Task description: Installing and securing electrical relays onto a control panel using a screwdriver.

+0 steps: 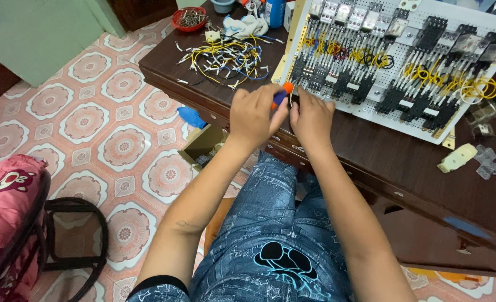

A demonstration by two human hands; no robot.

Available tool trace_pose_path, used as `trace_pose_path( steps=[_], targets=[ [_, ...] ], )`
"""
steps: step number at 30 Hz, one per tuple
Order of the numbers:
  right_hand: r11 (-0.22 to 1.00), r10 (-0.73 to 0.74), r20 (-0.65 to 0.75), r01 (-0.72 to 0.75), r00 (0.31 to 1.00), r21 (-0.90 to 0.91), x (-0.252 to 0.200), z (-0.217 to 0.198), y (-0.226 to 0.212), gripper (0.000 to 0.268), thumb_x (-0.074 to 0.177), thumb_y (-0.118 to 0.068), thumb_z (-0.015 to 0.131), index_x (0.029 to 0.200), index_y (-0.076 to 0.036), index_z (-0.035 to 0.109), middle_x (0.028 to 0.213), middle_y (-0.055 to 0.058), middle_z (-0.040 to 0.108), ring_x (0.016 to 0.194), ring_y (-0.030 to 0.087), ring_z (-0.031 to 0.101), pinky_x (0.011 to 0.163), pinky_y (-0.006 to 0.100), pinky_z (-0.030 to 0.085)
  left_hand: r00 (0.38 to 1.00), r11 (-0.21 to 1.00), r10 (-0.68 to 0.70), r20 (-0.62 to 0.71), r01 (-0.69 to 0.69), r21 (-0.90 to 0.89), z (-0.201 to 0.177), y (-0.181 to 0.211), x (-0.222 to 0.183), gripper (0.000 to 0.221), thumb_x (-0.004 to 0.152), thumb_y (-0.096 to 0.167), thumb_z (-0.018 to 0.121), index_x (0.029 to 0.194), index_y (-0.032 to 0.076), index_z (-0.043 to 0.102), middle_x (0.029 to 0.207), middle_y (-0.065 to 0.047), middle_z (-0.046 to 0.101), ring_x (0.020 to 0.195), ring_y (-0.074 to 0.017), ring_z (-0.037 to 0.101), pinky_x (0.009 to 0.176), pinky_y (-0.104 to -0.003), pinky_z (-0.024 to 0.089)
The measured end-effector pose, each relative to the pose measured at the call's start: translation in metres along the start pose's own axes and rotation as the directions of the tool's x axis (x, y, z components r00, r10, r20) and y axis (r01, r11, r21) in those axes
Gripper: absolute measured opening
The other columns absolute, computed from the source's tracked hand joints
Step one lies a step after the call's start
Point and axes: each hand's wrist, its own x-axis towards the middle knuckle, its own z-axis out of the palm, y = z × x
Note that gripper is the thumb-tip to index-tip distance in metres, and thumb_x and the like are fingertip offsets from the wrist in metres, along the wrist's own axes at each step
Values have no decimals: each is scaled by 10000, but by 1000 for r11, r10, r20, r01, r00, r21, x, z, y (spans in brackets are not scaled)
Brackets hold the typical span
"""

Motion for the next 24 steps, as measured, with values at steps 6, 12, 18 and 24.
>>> trace_pose_path(
  steps=[6,12,18,24],
  targets=[
    [999,40,59,-40,997,-2,4,-14,-11,349,942,-161,675,1275,-60,698,1086,116,763,1004,289,720,822,402,375,993,996,-72,91,77,-42,-6,4,38,268,993,243,613,1196,73,576,876,-92,649,735,-284,688,650,-390,470],
    [990,56,132,-72,990,122,9,-28,-17,91,947,-96,580,1018,-100,637,801,52,655,812,319,643,742,417,336,920,950,-114,375,211,-230,1,6,48,411,1062,163,534,1446,90,407,1371,-166,530,1197,-385,647,765,-461,571],
    [989,71,153,-89,986,120,9,-25,-15,284,932,-80,566,1200,-95,659,850,53,678,854,329,652,749,420,337,925,975,-144,352,193,-107,18,6,44,384,1131,283,487,1473,122,419,1106,-129,560,794,-328,606,534,-427,441],
    [990,76,142,-92,987,109,7,-22,-14,146,924,-87,606,1069,-82,624,841,84,662,832,354,627,763,437,342,979,924,-110,173,36,382,27,5,45,336,1047,492,591,1217,203,596,726,-13,584,411,-222,541,326,-362,354]
  ],
)
